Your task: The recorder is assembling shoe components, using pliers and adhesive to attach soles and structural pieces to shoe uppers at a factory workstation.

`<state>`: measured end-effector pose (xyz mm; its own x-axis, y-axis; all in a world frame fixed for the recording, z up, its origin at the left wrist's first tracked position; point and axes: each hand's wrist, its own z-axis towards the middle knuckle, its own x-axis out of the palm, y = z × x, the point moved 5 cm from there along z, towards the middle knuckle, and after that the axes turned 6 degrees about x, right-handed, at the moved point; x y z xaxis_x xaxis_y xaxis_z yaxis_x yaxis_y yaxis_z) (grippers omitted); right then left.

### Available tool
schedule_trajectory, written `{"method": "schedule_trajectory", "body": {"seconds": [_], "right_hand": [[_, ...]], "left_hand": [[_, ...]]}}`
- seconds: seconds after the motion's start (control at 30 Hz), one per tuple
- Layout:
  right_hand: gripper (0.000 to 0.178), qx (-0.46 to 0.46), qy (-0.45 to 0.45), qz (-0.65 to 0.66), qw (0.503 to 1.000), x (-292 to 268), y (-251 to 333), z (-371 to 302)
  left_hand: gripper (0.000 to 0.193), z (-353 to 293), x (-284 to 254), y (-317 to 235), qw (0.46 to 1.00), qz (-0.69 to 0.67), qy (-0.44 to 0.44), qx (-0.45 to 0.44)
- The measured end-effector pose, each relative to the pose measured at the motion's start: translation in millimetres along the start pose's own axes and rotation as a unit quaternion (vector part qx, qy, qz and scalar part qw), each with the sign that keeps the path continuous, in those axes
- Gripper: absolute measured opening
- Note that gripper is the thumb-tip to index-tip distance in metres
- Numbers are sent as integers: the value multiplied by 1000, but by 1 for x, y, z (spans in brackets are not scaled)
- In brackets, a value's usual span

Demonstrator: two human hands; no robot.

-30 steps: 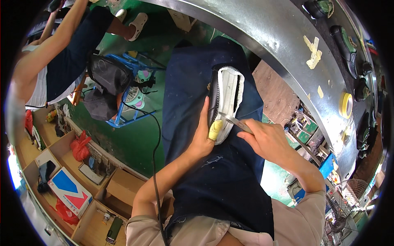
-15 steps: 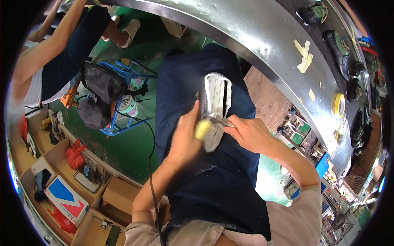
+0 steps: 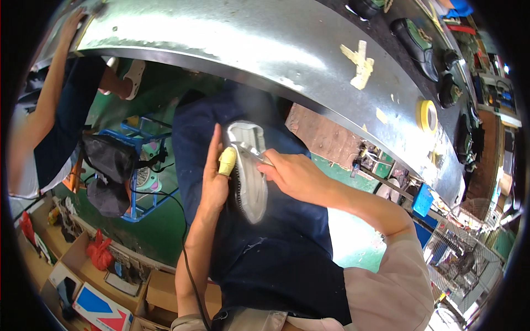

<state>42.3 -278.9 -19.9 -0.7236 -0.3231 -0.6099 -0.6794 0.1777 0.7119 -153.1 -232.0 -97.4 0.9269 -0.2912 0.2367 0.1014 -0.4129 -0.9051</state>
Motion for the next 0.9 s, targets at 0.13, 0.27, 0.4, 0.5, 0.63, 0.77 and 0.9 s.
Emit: {"method": "schedule_trajectory", "body": {"seconds": [0.13,0.27,0.4,0.5,0.63,0.77,0.9], "right_hand": [[27,51,33,-10,998,-25,8,-8],[26,-89,-133,-36,986,-20,22,17],[29,-16,-29,-139,990,-9,14,32],[29,-68,-79,-105,989,-5,24,18],[30,-23,-54,-83,995,9,11,19],[35,165,-32,137,976,-18,-30,-11],[43,271,91,371,884,-18,-20,-43]], "left_hand": [[73,6,7,-12,991,105,35,69],[74,8,8,-8,982,141,27,120],[89,1,10,-12,980,144,60,125],[105,-9,19,-22,992,67,74,74],[109,-8,-1,-6,993,54,42,95],[102,-13,9,-43,984,63,11,167],[54,-34,-2,-99,940,-53,32,335]]}}
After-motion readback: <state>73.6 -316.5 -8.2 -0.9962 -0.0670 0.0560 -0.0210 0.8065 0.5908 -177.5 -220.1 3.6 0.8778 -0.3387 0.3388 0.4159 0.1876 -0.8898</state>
